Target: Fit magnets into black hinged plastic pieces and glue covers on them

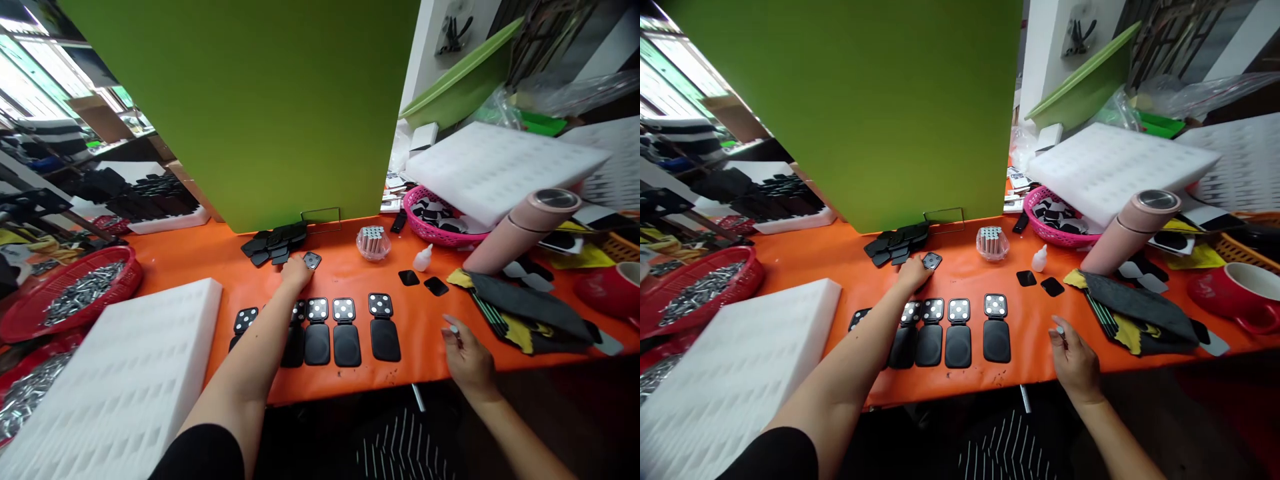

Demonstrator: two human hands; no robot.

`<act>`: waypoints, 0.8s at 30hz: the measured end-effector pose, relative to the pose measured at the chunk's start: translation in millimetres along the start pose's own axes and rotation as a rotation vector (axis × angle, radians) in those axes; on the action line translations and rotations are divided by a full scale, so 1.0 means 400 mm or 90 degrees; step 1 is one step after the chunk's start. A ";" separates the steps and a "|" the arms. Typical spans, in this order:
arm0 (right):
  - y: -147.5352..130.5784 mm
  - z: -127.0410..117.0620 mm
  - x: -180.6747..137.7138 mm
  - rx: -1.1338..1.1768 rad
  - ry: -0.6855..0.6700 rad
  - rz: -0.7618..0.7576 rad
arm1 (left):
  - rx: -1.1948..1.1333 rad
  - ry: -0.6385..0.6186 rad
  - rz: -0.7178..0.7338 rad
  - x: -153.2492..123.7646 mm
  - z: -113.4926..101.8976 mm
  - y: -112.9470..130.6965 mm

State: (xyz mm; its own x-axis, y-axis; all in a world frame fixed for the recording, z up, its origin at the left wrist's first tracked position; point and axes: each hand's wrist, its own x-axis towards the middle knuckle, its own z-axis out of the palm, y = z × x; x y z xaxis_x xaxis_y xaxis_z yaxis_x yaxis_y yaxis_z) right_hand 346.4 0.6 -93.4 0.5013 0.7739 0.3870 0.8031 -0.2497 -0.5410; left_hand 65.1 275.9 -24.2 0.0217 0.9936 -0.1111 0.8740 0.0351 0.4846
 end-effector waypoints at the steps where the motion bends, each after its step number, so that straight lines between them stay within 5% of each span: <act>1: -0.003 -0.003 0.002 0.000 0.010 0.021 | -0.034 -0.006 -0.012 0.002 -0.008 0.004; 5: 0.000 -0.008 0.007 0.045 0.067 0.052 | -0.213 -0.036 -0.004 -0.030 -0.063 0.008; 9: -0.021 -0.010 0.008 0.077 -0.013 0.071 | -0.421 -0.092 0.024 -0.159 -0.101 -0.023; 11: -0.062 -0.004 0.011 0.050 -0.088 0.054 | -0.532 -0.156 -0.001 -0.251 -0.095 -0.049; 16: -0.207 0.034 0.016 -0.067 -0.262 -0.028 | -1.038 -0.394 -0.264 -0.467 -0.036 -0.106; 24: -0.281 0.061 -0.014 -0.045 -0.312 -0.073 | -1.180 -0.461 -0.283 -0.609 0.000 -0.110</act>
State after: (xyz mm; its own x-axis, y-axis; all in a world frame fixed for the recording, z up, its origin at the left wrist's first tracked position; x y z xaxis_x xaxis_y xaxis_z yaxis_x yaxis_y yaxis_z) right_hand 245.7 38.5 -52.9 0.2122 0.9766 0.0355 0.8721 -0.1729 -0.4578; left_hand 21.5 32.2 -18.4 0.5492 0.6880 -0.4745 -0.5598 0.7244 0.4024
